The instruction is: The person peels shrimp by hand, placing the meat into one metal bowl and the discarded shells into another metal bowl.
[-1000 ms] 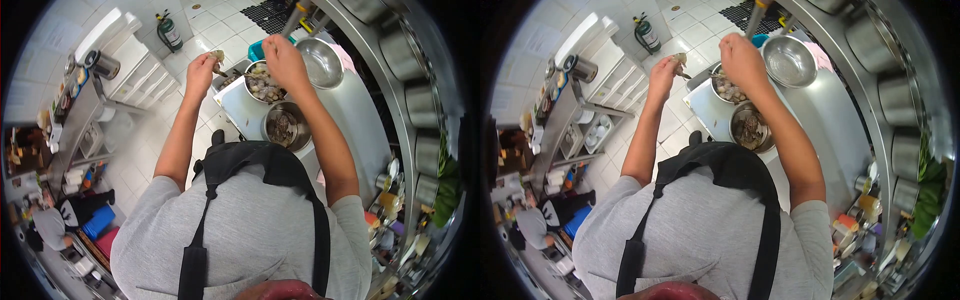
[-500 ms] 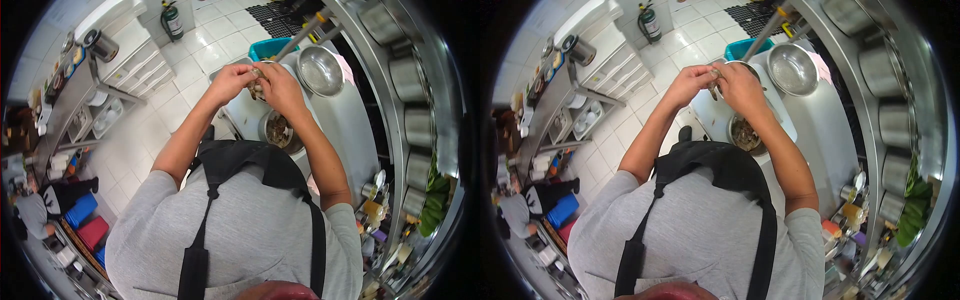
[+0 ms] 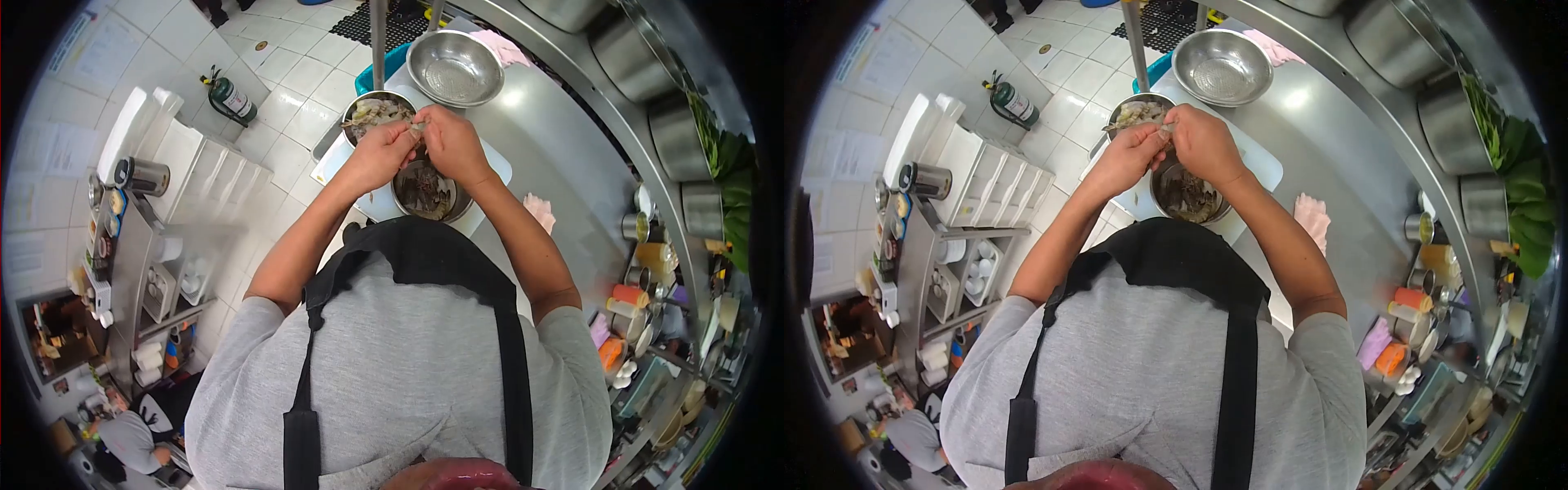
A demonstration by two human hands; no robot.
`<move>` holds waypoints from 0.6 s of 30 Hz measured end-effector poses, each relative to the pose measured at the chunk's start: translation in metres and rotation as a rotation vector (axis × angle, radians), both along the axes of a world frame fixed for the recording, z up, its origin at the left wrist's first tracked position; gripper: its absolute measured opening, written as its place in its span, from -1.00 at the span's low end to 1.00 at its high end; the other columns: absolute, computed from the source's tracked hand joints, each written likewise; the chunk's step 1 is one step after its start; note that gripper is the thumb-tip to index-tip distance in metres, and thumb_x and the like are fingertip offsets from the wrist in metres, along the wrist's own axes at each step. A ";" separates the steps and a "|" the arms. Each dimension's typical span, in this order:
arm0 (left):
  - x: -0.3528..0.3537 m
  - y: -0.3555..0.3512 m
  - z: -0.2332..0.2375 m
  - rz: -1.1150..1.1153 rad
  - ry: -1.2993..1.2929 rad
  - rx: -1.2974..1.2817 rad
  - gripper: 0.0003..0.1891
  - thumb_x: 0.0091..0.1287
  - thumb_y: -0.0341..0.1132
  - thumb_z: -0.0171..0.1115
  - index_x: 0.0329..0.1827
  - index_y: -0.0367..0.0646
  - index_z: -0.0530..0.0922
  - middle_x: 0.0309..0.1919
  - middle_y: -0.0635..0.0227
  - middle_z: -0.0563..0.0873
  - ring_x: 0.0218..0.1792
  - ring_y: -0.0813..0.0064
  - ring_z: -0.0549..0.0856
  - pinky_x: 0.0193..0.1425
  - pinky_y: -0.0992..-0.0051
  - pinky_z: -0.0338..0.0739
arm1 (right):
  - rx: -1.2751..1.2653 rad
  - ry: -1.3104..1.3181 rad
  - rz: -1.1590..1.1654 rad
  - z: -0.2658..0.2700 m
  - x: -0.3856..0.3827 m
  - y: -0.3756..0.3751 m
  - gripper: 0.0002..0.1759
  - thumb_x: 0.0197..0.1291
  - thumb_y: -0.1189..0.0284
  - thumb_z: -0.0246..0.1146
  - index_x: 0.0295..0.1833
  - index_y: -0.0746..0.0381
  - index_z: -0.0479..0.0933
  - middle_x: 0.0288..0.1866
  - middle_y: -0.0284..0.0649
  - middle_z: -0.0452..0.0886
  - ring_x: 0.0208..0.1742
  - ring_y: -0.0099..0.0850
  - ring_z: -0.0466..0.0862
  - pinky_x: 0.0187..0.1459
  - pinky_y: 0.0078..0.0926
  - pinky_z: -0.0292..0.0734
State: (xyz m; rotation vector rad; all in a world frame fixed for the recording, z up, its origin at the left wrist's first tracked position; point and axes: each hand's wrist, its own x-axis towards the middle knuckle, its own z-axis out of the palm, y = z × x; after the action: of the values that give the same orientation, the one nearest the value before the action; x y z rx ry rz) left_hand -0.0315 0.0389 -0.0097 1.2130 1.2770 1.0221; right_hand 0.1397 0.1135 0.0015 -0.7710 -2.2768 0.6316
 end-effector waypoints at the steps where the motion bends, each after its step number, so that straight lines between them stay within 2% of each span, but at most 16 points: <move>1: 0.004 0.000 0.001 -0.014 0.009 -0.008 -0.65 0.67 -0.11 0.09 -0.23 -0.16 0.60 -0.42 0.53 0.60 -0.40 0.67 0.56 -0.31 0.57 0.46 | -0.223 0.033 -0.059 -0.001 0.004 -0.002 -0.82 0.40 0.46 0.14 -0.02 0.29 0.60 -0.23 0.01 0.70 -0.17 -0.11 0.73 -0.13 -0.17 0.61; 2: 0.008 0.000 0.003 -0.001 0.053 -0.006 -0.66 0.66 -0.13 0.09 -0.21 -0.19 0.60 -0.41 0.52 0.61 -0.40 0.67 0.57 -0.29 0.56 0.47 | -0.444 0.067 -0.114 -0.002 0.007 -0.003 -0.80 0.46 0.45 0.11 -0.01 0.29 0.61 -0.23 0.01 0.71 -0.19 -0.18 0.74 -0.14 -0.25 0.61; 3: 0.011 0.001 0.006 0.015 0.097 -0.001 -0.67 0.66 -0.15 0.10 -0.19 -0.23 0.61 -0.40 0.51 0.62 -0.39 0.66 0.58 -0.28 0.55 0.48 | -0.450 0.074 -0.119 -0.012 0.009 -0.001 -0.80 0.46 0.45 0.11 -0.01 0.29 0.61 -0.23 0.01 0.71 -0.19 -0.18 0.74 -0.14 -0.25 0.61; 4: 0.012 0.001 0.003 0.010 0.103 -0.007 -0.67 0.66 -0.15 0.10 -0.19 -0.23 0.61 -0.40 0.51 0.62 -0.39 0.66 0.58 -0.28 0.55 0.48 | -0.499 0.201 -0.116 -0.027 0.010 0.001 -0.76 0.51 0.41 0.09 0.02 0.29 0.62 -0.22 -0.05 0.72 -0.20 -0.29 0.72 -0.14 -0.33 0.61; 5: 0.012 0.000 -0.001 -0.009 0.194 0.094 -0.68 0.66 -0.17 0.11 -0.18 -0.25 0.61 -0.39 0.50 0.64 -0.38 0.66 0.59 -0.26 0.55 0.49 | -0.548 0.328 -0.113 -0.040 0.013 0.002 -0.72 0.56 0.37 0.07 0.04 0.29 0.64 -0.21 -0.11 0.73 -0.20 -0.39 0.71 -0.15 -0.41 0.60; 6: 0.013 0.000 -0.002 -0.029 0.285 0.197 -0.69 0.66 -0.19 0.12 -0.16 -0.26 0.61 -0.38 0.49 0.65 -0.37 0.66 0.59 -0.25 0.55 0.50 | -0.554 0.332 -0.119 -0.039 0.017 0.001 -0.72 0.56 0.37 0.07 0.04 0.29 0.64 -0.21 -0.11 0.73 -0.20 -0.39 0.71 -0.15 -0.41 0.60; 8: 0.014 0.000 -0.004 -0.038 0.288 0.217 -0.70 0.66 -0.20 0.12 -0.15 -0.27 0.61 -0.38 0.48 0.66 -0.37 0.67 0.59 -0.24 0.56 0.50 | -0.835 0.350 -0.149 -0.036 0.025 -0.001 -0.69 0.58 0.34 0.06 0.04 0.27 0.66 -0.10 -0.23 0.75 -0.14 -0.48 0.70 -0.11 -0.47 0.62; 9: 0.015 0.000 -0.004 -0.040 0.287 0.239 -0.71 0.65 -0.22 0.13 -0.14 -0.29 0.62 -0.39 0.48 0.67 -0.37 0.68 0.60 -0.23 0.56 0.50 | -0.841 0.353 -0.153 -0.032 0.027 -0.004 -0.69 0.58 0.34 0.06 0.04 0.27 0.66 -0.10 -0.23 0.75 -0.14 -0.48 0.70 -0.11 -0.47 0.62; 11: 0.015 0.002 -0.010 -0.040 0.248 0.165 -0.71 0.65 -0.21 0.15 -0.14 -0.28 0.62 -0.38 0.48 0.67 -0.36 0.69 0.59 -0.23 0.56 0.50 | -1.080 0.433 -0.112 -0.024 0.030 -0.006 -0.71 0.58 0.33 0.08 0.12 0.24 0.65 -0.02 -0.32 0.71 -0.11 -0.53 0.67 -0.10 -0.49 0.63; 15: 0.018 0.009 -0.012 0.036 0.132 -0.014 -0.72 0.63 -0.19 0.22 -0.13 -0.25 0.64 -0.35 0.48 0.69 -0.33 0.70 0.60 -0.20 0.57 0.50 | -1.120 0.509 0.058 -0.023 0.036 -0.002 -0.74 0.49 0.39 0.14 0.16 0.23 0.59 0.02 -0.28 0.68 -0.13 -0.52 0.66 -0.10 -0.50 0.63; 16: 0.018 0.009 -0.011 0.032 0.131 -0.017 -0.72 0.63 -0.19 0.22 -0.13 -0.25 0.64 -0.35 0.48 0.69 -0.33 0.70 0.60 -0.20 0.57 0.50 | -1.010 0.441 0.049 -0.025 0.036 -0.002 -0.73 0.43 0.43 0.15 0.16 0.23 0.57 -0.04 -0.29 0.67 -0.17 -0.53 0.65 -0.12 -0.50 0.62; 17: 0.018 0.011 -0.009 0.047 -0.043 -0.031 -0.74 0.62 -0.18 0.24 -0.12 -0.23 0.64 -0.33 0.50 0.69 -0.32 0.71 0.61 -0.18 0.59 0.50 | -0.898 0.372 0.040 -0.026 0.036 -0.002 -0.71 0.37 0.47 0.16 0.17 0.23 0.55 -0.09 -0.29 0.67 -0.20 -0.54 0.64 -0.14 -0.51 0.61; 18: 0.017 0.012 -0.007 0.063 -0.216 -0.045 -0.75 0.61 -0.18 0.26 -0.11 -0.21 0.64 -0.32 0.51 0.69 -0.30 0.71 0.61 -0.17 0.61 0.50 | -0.898 0.374 0.037 -0.026 0.038 -0.002 -0.71 0.37 0.47 0.16 0.17 0.23 0.55 -0.09 -0.29 0.67 -0.20 -0.54 0.64 -0.14 -0.51 0.61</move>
State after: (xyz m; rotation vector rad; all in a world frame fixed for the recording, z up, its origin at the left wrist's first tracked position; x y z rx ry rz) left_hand -0.0150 0.0506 -0.0167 1.0040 1.1690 1.1316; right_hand 0.1773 0.1119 -0.0244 -0.8979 -1.6117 1.7044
